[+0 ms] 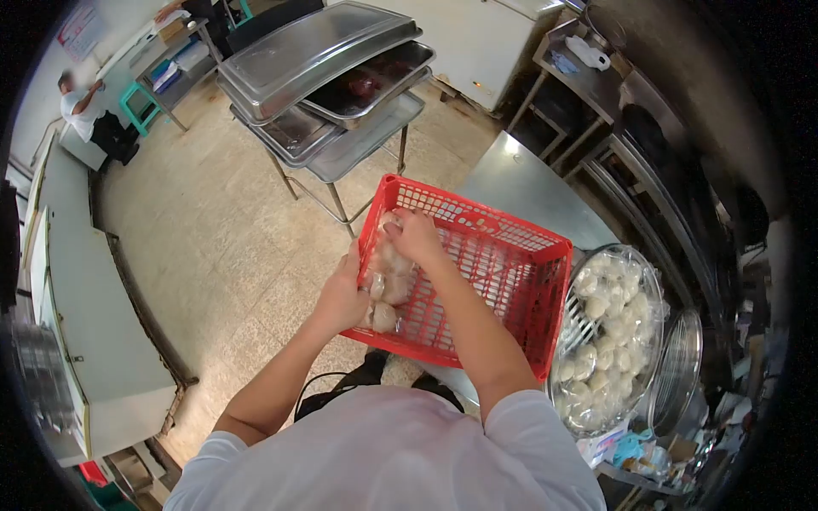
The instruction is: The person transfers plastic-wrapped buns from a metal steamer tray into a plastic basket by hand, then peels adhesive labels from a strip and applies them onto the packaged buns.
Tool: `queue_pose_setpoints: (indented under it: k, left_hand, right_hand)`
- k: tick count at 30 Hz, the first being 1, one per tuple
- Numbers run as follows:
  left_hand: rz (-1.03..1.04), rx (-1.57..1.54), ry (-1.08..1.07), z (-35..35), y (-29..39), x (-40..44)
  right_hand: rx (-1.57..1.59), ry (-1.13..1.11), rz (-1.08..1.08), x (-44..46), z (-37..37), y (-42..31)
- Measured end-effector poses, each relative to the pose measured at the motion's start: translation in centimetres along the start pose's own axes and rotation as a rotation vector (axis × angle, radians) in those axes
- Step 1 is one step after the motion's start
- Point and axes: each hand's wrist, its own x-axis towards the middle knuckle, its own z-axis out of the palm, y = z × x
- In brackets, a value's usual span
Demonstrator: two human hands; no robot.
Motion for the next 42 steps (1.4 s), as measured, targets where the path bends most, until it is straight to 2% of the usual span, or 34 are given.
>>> queue_pose_setpoints:
  k: [2,5,8,12,13,14,16,17,18,21,24,25,27,30,31,34,36,38,40,42]
  left_hand:
    - [0.007,-0.017,0.013,0.3,-0.2,0.0]
    - [0.013,-0.066,0.032,0.6,-0.4,0.2]
    - [0.026,-0.119,0.079,0.4,-0.2,0.4]
    - [0.175,0.035,0.264,0.1,1.4,0.4]
    - [0.301,0.132,0.351,0.2,2.4,0.3]
    - [0.337,0.132,0.271,0.5,3.1,0.4]
    - [0.421,0.128,0.099,1.6,4.3,0.6]
    - [0.479,0.134,0.071,2.6,4.8,1.0]
    - [0.38,0.235,-0.03,3.5,4.9,1.6]
    - [0.129,0.537,-0.248,6.0,3.1,3.9]
    - [-0.026,0.571,-0.277,5.9,5.2,4.5]
    - [-0.12,0.557,-0.297,5.6,7.4,4.2]
    - [0.01,0.619,-0.244,6.4,8.4,4.0]
    - [0.271,0.532,-0.182,8.6,9.7,3.7]
    - [0.349,0.465,-0.19,9.5,11.1,3.3]
    - [0.558,0.253,-0.215,11.9,15.8,0.9]
    - [0.683,0.023,-0.303,12.8,19.8,-0.8]
    - [0.861,-0.044,-0.306,13.5,22.7,-2.1]
    - [0.925,-0.155,-0.38,14.4,23.7,-3.1]
    - [0.76,-0.288,-0.591,14.6,23.7,-4.4]
  right_hand:
    - [0.129,-0.139,0.007,1.1,-1.2,0.9]
    - [0.031,-0.162,-0.125,1.2,-1.3,1.9]
    - [0.051,0.178,-0.218,-1.5,-2.4,3.0]
    - [0.345,0.289,0.024,-10.7,-11.5,5.0]
    - [0.371,0.347,0.097,-13.8,-14.4,5.9]
    - [0.388,0.398,0.186,-16.6,-16.8,7.3]
    - [0.31,0.565,0.235,-22.6,-20.1,13.0]
    - [0.285,0.579,0.373,-25.7,-21.9,14.8]
    - [0.267,0.588,0.505,-28.6,-23.1,15.9]
    - [0.13,0.442,0.626,-35.1,-23.3,18.5]
    - [-0.012,0.399,0.503,-38.1,-20.9,18.4]
    - [0.013,0.446,0.443,-38.0,-20.0,18.6]
    - [0.058,0.536,0.315,-37.2,-17.8,19.2]
    - [0.352,0.457,0.563,-35.6,-16.9,21.3]
    - [0.448,0.586,0.504,-35.2,-17.9,20.2]
    - [0.619,0.655,0.304,-34.9,-21.5,18.2]
    - [0.76,0.598,0.254,-34.9,-24.3,14.8]
    - [0.887,0.505,0.251,-34.6,-26.7,11.1]
    - [0.989,0.358,0.109,-34.0,-27.4,8.5]
    - [1.065,0.228,0.045,-33.1,-27.1,6.0]
